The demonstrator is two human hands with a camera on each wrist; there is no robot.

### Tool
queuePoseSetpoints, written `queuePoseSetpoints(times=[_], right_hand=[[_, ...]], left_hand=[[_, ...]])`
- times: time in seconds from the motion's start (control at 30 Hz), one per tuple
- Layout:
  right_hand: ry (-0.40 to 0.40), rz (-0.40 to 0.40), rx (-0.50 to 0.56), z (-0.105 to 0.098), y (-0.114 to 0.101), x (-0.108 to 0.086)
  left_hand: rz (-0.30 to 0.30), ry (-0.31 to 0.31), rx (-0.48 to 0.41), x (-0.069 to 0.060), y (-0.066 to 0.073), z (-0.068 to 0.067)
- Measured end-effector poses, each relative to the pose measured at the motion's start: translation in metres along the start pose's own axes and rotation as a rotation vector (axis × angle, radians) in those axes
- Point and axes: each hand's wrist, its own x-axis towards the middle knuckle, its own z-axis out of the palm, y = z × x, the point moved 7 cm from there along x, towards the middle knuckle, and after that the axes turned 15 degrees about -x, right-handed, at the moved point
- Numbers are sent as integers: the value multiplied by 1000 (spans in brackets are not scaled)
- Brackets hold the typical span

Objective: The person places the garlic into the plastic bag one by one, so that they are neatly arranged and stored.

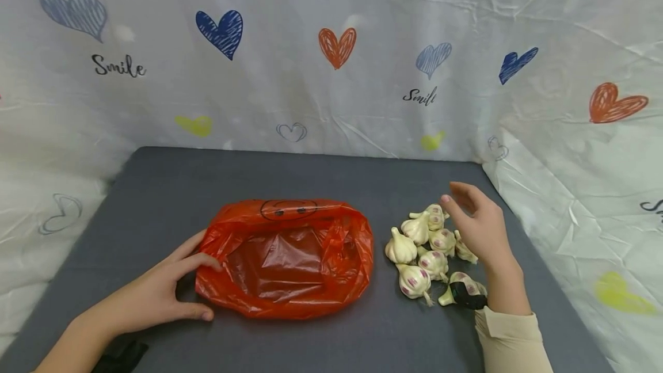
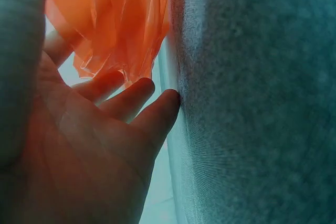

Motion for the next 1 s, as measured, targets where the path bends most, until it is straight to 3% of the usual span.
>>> queuePoseSetpoints(times=[0.33,0.8,1.0], right_hand=[[-73,99,-21,6,31,-11],[-125,206,2,14,57,-22],[-148,197,-18,9,79,-39]], left_hand=[[94,58,-11,4,2,-4],[64,102,50,0,0,-10],[39,87,34,3,1,-3]])
